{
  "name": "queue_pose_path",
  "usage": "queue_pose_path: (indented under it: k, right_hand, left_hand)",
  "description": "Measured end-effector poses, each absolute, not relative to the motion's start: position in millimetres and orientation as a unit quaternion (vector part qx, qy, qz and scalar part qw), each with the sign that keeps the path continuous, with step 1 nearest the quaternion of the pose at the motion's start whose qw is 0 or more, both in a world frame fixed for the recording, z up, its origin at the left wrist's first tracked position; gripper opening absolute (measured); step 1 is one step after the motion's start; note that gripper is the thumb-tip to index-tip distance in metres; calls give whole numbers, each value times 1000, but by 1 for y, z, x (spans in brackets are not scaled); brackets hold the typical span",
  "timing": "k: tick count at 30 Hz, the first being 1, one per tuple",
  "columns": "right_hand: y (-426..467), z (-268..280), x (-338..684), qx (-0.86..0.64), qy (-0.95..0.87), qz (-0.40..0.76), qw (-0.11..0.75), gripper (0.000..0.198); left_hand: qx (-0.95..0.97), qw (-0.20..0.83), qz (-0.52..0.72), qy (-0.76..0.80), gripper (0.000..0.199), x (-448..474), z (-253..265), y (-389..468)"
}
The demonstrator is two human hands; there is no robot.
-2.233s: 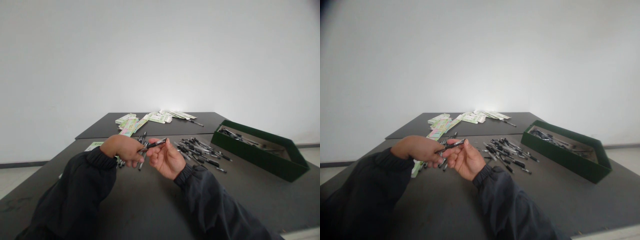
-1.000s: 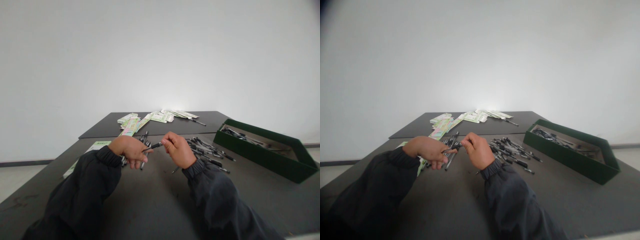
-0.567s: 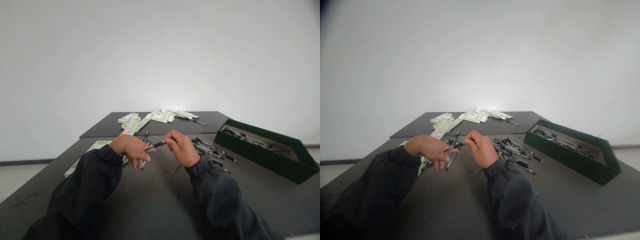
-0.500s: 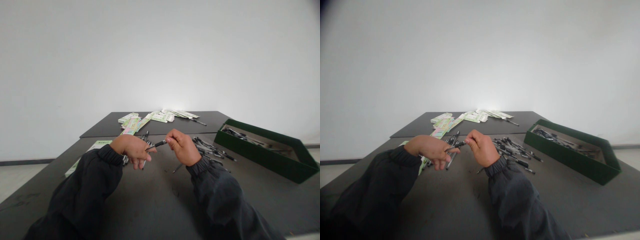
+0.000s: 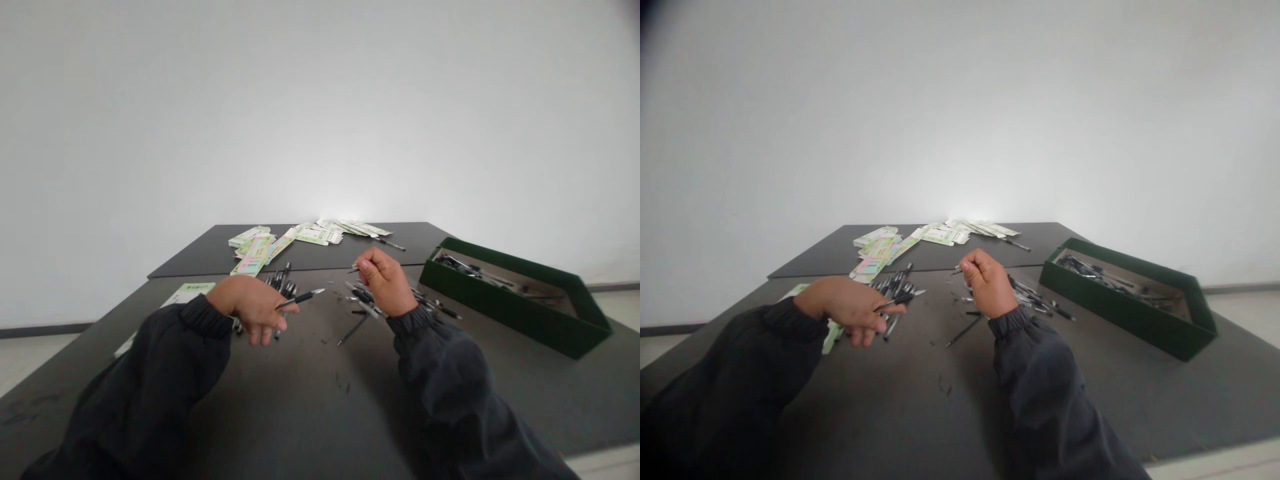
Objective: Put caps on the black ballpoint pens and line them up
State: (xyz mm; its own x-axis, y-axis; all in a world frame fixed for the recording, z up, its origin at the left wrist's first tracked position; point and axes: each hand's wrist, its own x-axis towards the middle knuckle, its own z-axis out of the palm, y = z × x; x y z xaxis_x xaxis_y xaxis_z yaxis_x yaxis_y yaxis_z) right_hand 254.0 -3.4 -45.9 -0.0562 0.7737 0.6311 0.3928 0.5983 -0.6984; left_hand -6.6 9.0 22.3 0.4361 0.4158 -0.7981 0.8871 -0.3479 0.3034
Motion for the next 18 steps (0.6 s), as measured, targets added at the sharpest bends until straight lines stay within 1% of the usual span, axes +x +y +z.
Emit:
queue_pose_path:
  k: [5, 11, 13, 18]
  right_hand:
    - [-10, -48, 234, -407, -721, 212, 519, 19]
    - [-21, -49, 215, -392, -774, 225, 443, 15]
    - [-22, -53, 211, -392, -770, 247, 440, 15]
    - [-19, -58, 211, -386, -720, 340, 465, 19]
  left_hand:
    - [750, 374, -325, 438, 71, -10, 18, 14]
    - [755, 368, -327, 433, 65, -10, 14, 14]
    - [758, 366, -322, 434, 65, -9, 14, 14]
    - [757, 366, -309, 444, 64, -8, 15, 14]
